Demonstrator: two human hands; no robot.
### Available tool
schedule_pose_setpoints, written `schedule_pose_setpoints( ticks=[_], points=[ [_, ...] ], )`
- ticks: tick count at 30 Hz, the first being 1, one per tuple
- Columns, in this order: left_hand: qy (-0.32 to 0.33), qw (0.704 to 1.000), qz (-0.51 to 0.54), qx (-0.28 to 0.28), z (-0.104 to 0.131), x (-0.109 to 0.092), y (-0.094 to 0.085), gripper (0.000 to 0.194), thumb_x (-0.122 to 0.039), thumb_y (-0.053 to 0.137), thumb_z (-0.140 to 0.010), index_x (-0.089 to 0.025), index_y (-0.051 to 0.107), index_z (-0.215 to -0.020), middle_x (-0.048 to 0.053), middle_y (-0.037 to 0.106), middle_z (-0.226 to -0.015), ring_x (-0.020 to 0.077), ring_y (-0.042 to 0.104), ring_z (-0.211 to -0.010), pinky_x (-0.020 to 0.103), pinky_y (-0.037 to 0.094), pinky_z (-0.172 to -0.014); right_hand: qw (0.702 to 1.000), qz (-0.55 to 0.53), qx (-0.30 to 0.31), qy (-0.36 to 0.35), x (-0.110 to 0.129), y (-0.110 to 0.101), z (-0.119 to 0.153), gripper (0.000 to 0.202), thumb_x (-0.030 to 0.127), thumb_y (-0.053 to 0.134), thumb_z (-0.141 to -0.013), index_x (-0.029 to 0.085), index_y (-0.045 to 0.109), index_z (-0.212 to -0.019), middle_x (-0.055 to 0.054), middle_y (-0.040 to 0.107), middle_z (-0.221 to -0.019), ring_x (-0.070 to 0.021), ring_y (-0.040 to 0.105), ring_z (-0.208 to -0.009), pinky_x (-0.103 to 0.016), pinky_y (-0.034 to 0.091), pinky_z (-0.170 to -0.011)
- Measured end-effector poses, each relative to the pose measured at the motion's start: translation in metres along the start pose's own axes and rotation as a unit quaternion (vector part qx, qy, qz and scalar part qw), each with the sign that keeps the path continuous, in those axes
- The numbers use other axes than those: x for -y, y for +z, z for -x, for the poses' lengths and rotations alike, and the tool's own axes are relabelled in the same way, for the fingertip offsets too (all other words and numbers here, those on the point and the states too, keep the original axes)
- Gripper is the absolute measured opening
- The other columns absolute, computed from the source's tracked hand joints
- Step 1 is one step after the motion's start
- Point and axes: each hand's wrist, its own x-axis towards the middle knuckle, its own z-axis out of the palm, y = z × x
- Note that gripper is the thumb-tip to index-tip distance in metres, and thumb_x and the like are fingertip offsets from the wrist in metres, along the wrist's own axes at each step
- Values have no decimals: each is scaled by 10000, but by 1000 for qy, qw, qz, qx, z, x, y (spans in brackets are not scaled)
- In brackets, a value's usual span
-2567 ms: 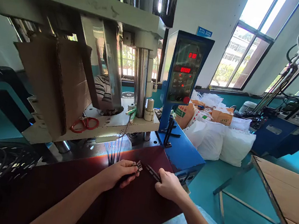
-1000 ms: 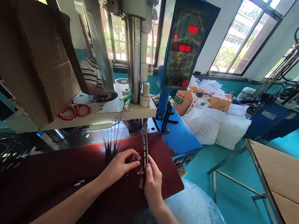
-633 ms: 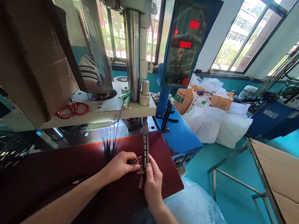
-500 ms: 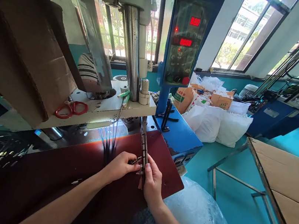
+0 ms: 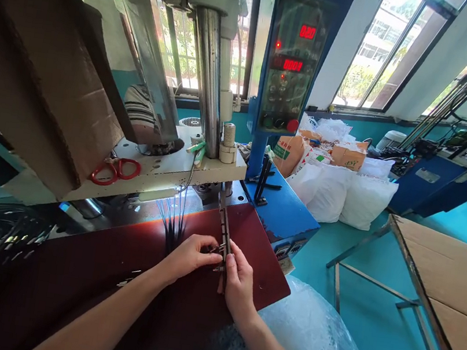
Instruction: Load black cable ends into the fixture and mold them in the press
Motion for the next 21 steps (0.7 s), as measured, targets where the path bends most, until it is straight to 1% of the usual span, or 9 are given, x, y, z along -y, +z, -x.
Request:
schedule_pose_setpoints(
  ticks=[2,4,6,9,11,16,18,21],
  points=[
    [1,1000,26,-16,2,-3,-4,201,-321,577,-665,-127,580,-719,-36,514,-610,94,426,-568,211,307,-540,1000,-19,-7,6,2,-1,1,463,428,463,-843,132,480,-1200,37,529,-555,-58,413,-316,-168,316,-302],
    [-15,998,59,-17,2,-5,-8,226,-353,558,-676,-134,557,-730,-46,481,-574,88,408,-522,210,293,-499,999,-29,-13,5,4,-1,3,460,428,467,-843,135,483,-1197,48,511,-523,-59,408,-311,-166,312,-301],
    [-39,997,72,-12,0,-6,-9,226,-361,567,-654,-141,529,-688,-55,453,-528,82,380,-477,208,264,-461,999,-37,-17,5,5,-2,4,450,428,471,-843,144,490,-1192,56,498,-504,-58,400,-309,-164,309,-301],
    [-78,996,45,3,-5,-5,-7,197,-320,597,-600,-144,506,-589,-65,414,-461,66,329,-435,205,220,-438,999,-41,-17,8,5,-3,5,440,425,480,-841,153,493,-1188,40,538,-551,-58,413,-320,-168,319,-309],
    [-97,995,29,12,-8,-4,-4,179,-297,593,-589,-143,508,-554,-69,393,-432,58,305,-418,208,201,-434,999,-40,-17,8,5,-4,6,443,424,479,-843,154,488,-1193,26,564,-584,-60,421,-325,-172,326,-311],
    [-112,993,37,11,-12,0,-1,141,-265,578,-576,-139,521,-545,-69,385,-431,54,299,-422,212,189,-434,999,-35,-12,8,4,-4,6,434,420,476,-847,154,488,-1189,34,553,-569,-58,418,-320,-167,324,-303],
    [-117,992,50,24,-12,1,-1,144,-270,582,-567,-141,520,-552,-70,381,-433,54,294,-419,216,174,-428,999,-36,-11,8,4,-4,6,437,423,477,-845,151,490,-1186,39,542,-561,-57,416,-317,-166,324,-300],
    [-139,985,91,48,-13,2,-3,201,-325,599,-553,-155,492,-561,-76,364,-410,57,266,-392,231,134,-415,999,-38,-14,9,5,-4,6,444,428,478,-843,149,492,-1188,41,533,-557,-56,411,-316,-168,323,-300]
  ],
)
